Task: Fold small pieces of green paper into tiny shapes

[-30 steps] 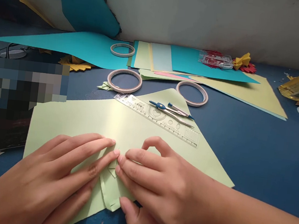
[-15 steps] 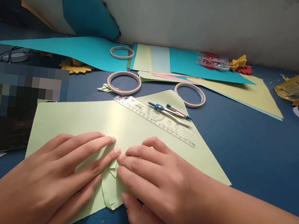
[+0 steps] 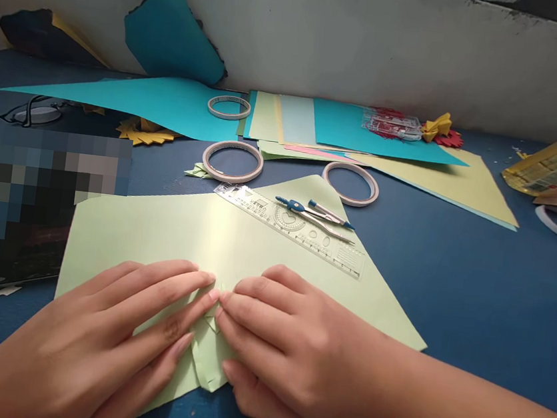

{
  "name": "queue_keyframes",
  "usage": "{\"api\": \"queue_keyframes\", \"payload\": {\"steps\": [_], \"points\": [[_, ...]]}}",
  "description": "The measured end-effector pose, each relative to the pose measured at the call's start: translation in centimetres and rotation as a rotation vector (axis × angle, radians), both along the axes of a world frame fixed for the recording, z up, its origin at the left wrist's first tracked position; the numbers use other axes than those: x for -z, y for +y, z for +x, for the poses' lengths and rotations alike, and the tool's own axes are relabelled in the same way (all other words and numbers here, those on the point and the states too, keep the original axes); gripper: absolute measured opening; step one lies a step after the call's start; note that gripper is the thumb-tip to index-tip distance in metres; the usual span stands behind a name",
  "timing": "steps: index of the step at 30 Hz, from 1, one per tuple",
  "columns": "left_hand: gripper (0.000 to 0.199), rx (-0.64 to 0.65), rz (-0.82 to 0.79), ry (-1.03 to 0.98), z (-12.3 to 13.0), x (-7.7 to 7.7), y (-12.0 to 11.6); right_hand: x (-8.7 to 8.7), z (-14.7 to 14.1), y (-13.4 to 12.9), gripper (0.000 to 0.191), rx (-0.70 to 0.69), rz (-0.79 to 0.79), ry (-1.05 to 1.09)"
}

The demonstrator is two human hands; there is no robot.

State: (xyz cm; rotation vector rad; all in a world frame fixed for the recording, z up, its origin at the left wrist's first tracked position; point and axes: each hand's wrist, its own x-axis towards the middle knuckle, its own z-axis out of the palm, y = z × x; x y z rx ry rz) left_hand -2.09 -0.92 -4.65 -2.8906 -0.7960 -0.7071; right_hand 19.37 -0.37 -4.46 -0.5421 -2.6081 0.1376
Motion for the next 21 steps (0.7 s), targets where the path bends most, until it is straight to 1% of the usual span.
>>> {"api": "queue_keyframes", "payload": {"steps": [2, 7, 10, 14, 18, 21], "points": [[0.030, 0.002, -0.022, 0.024, 0.0, 0.2, 0.0, -0.1, 0.0, 0.0, 0.026, 0.000, 0.008, 0.008], [0.031, -0.001, -0.028, -0.024, -0.1, 0.6, 0.0, -0.2, 0.1, -0.1, 0.026, -0.013, 0.046, 0.003], [0.031, -0.004, -0.035, -0.026, -0.1, 0.6, 0.0, -0.1, 0.2, -0.1, 0.027, -0.028, 0.043, -0.017], [0.028, -0.040, -0.068, -0.015, 0.0, 0.0, 0.1, -0.1, 0.1, -0.1, 0.030, -0.037, 0.004, 0.009], [0.026, -0.046, -0.118, 0.017, 0.2, -0.7, 0.2, -0.1, 0.0, 0.0, 0.035, -0.039, -0.059, -0.011], [0.026, -0.046, -0.106, 0.005, 0.1, -0.7, 0.2, -0.1, 0.0, -0.1, 0.033, -0.038, -0.061, -0.008]]}}
